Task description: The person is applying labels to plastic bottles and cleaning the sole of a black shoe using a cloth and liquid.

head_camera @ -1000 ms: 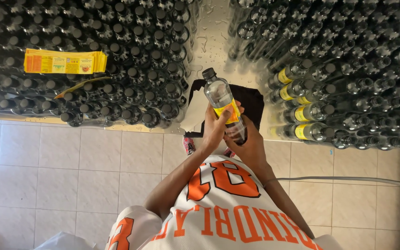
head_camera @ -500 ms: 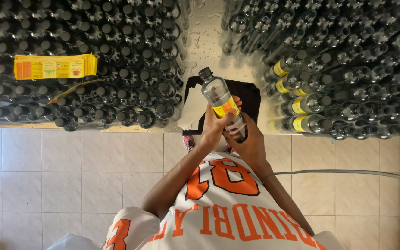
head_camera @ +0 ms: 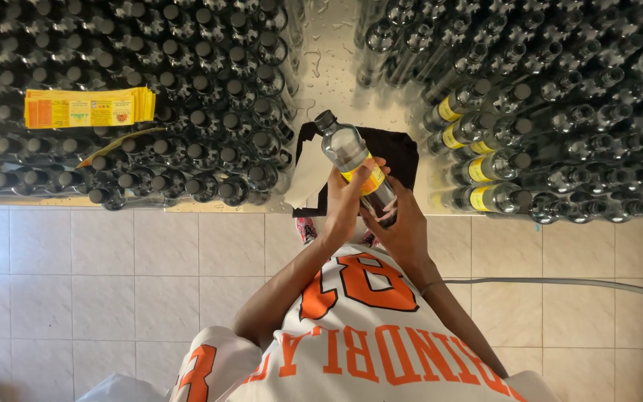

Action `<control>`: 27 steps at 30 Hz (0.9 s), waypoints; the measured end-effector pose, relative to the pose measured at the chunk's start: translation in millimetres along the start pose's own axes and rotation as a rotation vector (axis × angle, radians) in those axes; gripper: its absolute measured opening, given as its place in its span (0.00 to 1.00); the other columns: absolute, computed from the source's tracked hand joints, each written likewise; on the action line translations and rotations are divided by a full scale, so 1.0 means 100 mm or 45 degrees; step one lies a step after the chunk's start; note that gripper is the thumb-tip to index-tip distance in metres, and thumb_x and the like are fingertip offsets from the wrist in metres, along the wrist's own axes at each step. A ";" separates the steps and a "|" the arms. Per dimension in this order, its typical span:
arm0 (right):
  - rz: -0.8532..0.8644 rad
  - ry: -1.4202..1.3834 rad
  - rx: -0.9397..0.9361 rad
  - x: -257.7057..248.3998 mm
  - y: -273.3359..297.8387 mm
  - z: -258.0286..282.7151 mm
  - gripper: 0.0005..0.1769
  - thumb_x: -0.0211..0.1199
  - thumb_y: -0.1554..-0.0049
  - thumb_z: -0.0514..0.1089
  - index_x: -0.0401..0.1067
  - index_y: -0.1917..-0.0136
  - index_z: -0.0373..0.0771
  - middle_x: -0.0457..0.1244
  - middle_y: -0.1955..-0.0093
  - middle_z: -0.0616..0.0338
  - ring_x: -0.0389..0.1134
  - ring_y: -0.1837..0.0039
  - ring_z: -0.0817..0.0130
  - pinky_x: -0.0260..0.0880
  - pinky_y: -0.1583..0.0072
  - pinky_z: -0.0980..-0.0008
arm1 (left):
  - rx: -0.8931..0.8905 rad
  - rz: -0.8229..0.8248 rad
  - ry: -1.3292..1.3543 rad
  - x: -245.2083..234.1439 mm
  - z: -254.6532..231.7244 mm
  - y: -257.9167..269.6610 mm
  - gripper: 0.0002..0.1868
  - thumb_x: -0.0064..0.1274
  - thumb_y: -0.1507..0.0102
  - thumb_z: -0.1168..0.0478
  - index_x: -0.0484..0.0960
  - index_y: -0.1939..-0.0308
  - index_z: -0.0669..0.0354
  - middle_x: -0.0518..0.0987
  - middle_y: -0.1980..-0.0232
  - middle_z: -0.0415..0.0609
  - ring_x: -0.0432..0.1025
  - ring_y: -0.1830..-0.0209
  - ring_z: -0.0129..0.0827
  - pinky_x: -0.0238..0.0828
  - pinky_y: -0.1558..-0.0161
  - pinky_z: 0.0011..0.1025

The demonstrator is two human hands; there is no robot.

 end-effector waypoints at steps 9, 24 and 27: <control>0.195 -0.124 0.279 -0.16 0.07 -0.09 0.53 0.77 0.44 0.59 0.56 0.14 0.48 0.63 0.26 0.48 0.67 0.26 0.40 0.69 0.28 0.41 | 0.024 0.070 -0.076 0.06 0.28 0.05 0.31 0.67 0.38 0.71 0.71 0.33 0.69 0.84 0.43 0.63 0.82 0.44 0.47 0.81 0.42 0.42; 0.058 0.364 -0.218 -1.22 -0.29 -0.30 0.23 0.68 0.33 0.64 0.76 0.32 0.52 0.60 0.45 0.68 0.73 0.62 0.70 0.76 0.65 0.75 | 0.301 0.448 -1.155 0.34 1.43 0.21 0.48 0.68 0.45 0.75 0.72 0.22 0.47 0.77 0.34 0.47 0.74 0.34 0.50 0.66 0.27 0.47; 0.001 0.527 -0.308 -1.27 -0.38 -0.48 0.17 0.73 0.36 0.64 0.79 0.41 0.56 0.64 0.48 0.67 0.76 0.60 0.61 0.78 0.62 0.63 | 0.498 0.417 -1.194 0.50 1.56 0.03 0.47 0.68 0.45 0.76 0.73 0.22 0.49 0.76 0.39 0.47 0.74 0.38 0.48 0.67 0.29 0.46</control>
Point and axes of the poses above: each hand's wrist, its own y-axis away from the middle knuckle, its own x-axis out of the palm, z = x × y, the point moved 6 cm from there along -y, towards the middle knuckle
